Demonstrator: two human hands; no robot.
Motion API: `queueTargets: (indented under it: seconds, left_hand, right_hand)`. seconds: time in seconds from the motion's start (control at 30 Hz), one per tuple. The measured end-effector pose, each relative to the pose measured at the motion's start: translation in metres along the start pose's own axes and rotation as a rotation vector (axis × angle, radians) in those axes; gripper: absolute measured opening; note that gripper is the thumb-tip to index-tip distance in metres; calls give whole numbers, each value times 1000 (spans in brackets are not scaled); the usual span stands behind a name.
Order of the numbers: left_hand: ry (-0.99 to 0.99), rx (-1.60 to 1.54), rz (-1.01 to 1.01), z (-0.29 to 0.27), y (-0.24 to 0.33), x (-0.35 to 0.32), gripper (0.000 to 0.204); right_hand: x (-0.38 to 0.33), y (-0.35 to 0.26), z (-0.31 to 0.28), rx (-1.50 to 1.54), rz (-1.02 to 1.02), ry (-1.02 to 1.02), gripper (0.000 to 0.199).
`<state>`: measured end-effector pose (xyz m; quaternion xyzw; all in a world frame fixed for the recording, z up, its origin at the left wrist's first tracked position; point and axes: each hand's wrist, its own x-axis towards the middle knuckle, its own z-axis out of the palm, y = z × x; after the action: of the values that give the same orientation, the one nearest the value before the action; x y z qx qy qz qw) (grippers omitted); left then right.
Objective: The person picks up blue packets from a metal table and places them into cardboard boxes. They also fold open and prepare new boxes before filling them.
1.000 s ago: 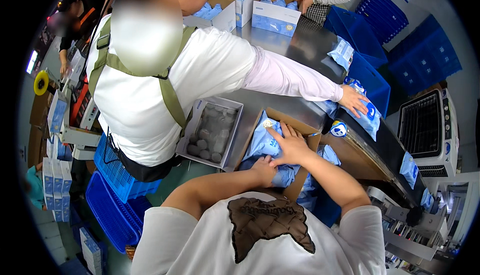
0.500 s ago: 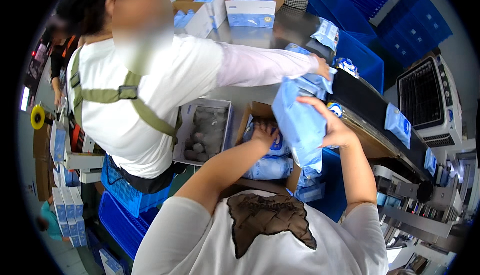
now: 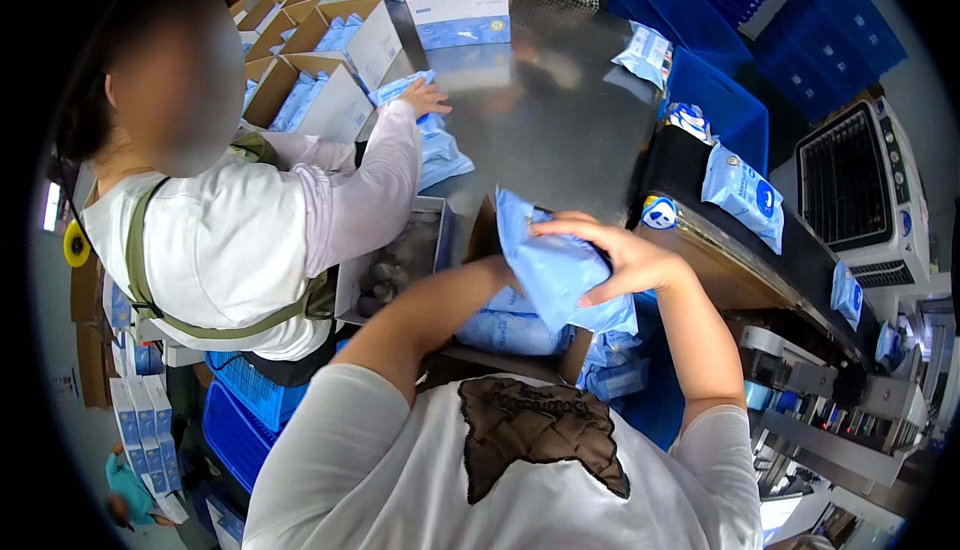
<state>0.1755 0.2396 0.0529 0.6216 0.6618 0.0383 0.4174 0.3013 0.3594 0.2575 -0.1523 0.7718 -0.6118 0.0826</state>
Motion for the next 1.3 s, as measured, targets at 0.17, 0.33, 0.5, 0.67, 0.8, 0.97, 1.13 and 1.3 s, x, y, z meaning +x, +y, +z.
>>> queueTargets:
  seconds: [0.17,0.33,0.5,0.67,0.8,0.97,1.13,1.3]
  left_hand:
    - [3,-402,224,19,12,-17,68]
    - [92,-164,456,37,11,-29,65]
    - [34,-25,201,30,17,-37,69]
    - [190,526,-17,38,69,-63,39]
    - [599,-122,267,-16,64,-174,23]
    - [1094,-187,-346,25,-100,-221,11]
    - [1084,193,-460,56,-185,-234,23]
    - [704,-983,-475,23,-173,-249,25]
  right_hand:
    - [21,42,-7,-35,400,-144,76]
    - [37,69,5,-481,519,-74,64]
    - [8,55,83,-1396,487,-73,33]
    - [-24,101,89,-1133,764,-329,21]
    - [-3,64,96,-965,677,121,16]
    - [-2,34,118,-863,360,646,17]
    - [2,39,141,-712,359,628,18]
    - [5,29,150,-666,375,667,17]
